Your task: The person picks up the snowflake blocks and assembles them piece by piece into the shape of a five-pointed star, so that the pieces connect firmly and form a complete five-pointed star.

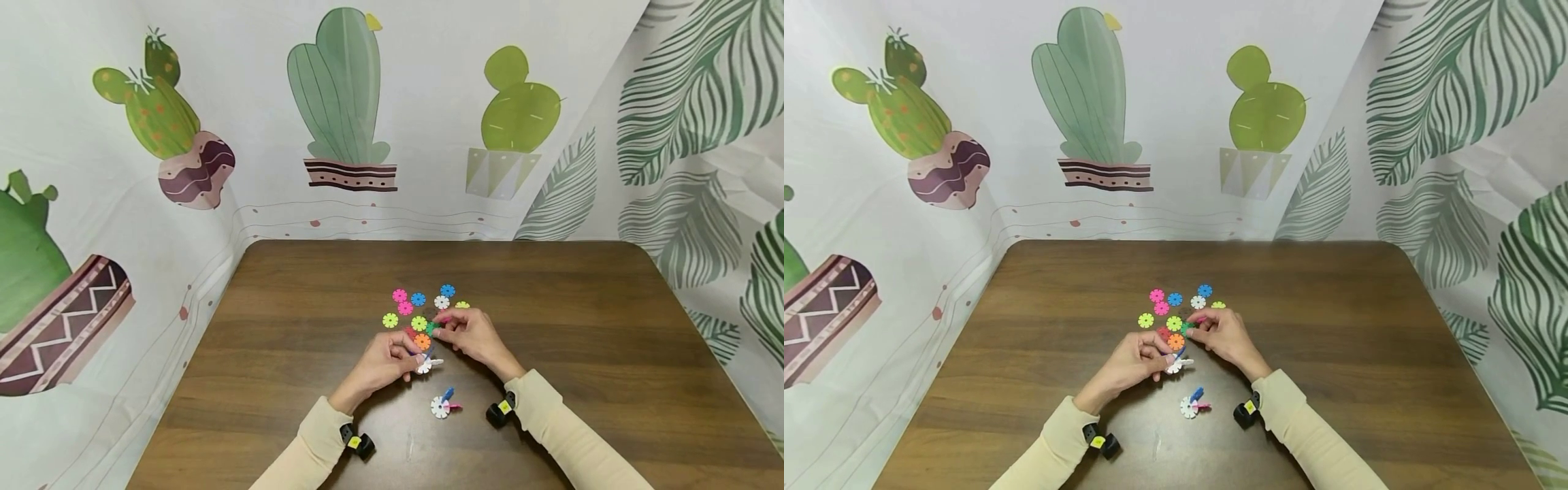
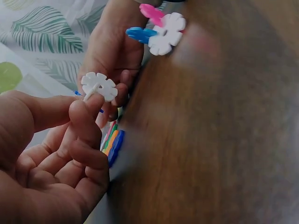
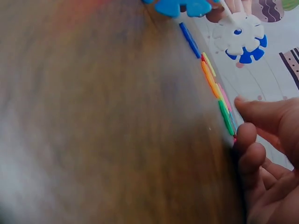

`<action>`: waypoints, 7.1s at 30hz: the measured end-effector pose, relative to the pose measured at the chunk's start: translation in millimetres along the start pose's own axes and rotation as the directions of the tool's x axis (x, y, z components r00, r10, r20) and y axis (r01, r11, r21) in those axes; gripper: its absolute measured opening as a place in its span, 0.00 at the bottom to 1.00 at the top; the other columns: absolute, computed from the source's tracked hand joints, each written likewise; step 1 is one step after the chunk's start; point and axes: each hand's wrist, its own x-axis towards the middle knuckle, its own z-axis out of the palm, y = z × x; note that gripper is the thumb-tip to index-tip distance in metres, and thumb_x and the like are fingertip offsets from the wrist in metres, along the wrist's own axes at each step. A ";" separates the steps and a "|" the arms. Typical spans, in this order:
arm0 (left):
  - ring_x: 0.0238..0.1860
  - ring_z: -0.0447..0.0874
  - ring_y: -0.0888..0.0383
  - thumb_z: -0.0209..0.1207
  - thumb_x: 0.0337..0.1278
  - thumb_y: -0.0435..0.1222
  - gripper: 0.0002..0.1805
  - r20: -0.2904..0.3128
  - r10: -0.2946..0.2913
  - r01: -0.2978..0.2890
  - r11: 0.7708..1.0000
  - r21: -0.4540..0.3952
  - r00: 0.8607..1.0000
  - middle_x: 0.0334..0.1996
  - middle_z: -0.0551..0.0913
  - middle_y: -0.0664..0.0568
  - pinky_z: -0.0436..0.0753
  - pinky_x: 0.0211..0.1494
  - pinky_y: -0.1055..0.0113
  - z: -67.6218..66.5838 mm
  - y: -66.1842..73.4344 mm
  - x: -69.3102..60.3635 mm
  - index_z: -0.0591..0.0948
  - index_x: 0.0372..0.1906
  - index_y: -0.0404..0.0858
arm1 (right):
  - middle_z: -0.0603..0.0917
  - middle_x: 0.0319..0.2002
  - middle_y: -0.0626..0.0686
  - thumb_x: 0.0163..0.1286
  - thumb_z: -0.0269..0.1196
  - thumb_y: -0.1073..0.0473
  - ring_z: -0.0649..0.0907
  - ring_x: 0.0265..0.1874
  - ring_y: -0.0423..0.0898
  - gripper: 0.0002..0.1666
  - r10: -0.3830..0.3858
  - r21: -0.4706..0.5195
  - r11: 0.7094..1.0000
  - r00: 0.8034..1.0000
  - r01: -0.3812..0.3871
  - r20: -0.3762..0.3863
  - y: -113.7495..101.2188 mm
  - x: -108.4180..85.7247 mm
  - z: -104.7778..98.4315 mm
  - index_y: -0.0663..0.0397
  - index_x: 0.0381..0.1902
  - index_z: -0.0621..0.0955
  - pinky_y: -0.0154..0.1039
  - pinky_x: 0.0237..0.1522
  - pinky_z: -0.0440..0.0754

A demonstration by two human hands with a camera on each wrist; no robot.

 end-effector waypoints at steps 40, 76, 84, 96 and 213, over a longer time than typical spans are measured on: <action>0.19 0.74 0.67 0.82 0.49 0.41 0.18 -0.206 0.089 0.054 0.797 0.602 0.974 0.17 0.79 0.60 0.73 0.26 0.70 1.5 3.8 -3.4 0.89 0.44 0.40 | 0.85 0.24 0.46 0.61 0.81 0.56 0.75 0.17 0.38 0.16 0.002 -0.127 0.992 0.999 -0.007 -0.040 3.8 0.8 3.2 0.53 0.46 0.92 0.30 0.21 0.70; 0.33 0.90 0.58 0.74 0.61 0.31 0.08 -0.186 0.096 -0.064 0.984 0.169 0.978 0.37 0.92 0.41 0.88 0.36 0.71 -7.8 9.4 3.1 0.91 0.44 0.39 | 0.91 0.42 0.60 0.69 0.76 0.61 0.80 0.18 0.40 0.12 0.003 0.151 0.989 1.000 -0.001 -0.013 7.2 -7.6 1.7 0.54 0.49 0.89 0.36 0.21 0.82; 0.39 0.93 0.37 0.72 0.64 0.30 0.09 -0.167 0.053 -0.046 0.998 0.046 0.985 0.39 0.92 0.38 0.88 0.33 0.65 -9.2 13.5 2.8 0.90 0.48 0.35 | 0.90 0.36 0.65 0.69 0.76 0.61 0.78 0.17 0.38 0.13 -0.011 0.194 0.981 1.000 0.013 -0.012 7.5 -7.5 0.3 0.60 0.49 0.90 0.34 0.20 0.80; 0.37 0.93 0.43 0.69 0.65 0.28 0.10 -0.182 0.011 -0.028 0.995 -0.094 0.983 0.34 0.89 0.49 0.91 0.45 0.61 -10.9 27.3 0.2 0.89 0.49 0.32 | 0.88 0.29 0.61 0.69 0.75 0.63 0.76 0.15 0.38 0.11 -0.031 0.284 0.958 0.998 0.048 -0.063 3.3 -11.8 -1.0 0.63 0.47 0.90 0.34 0.18 0.77; 0.18 0.86 0.60 0.68 0.69 0.29 0.13 -0.427 0.095 -0.219 0.943 -0.251 0.899 0.23 0.89 0.58 0.85 0.32 0.73 -30.7 45.9 -0.4 0.85 0.48 0.20 | 0.86 0.33 0.49 0.64 0.80 0.60 0.75 0.19 0.39 0.18 -0.038 -0.125 0.991 0.998 0.043 0.041 -12.2 -9.2 27.8 0.46 0.50 0.88 0.33 0.22 0.74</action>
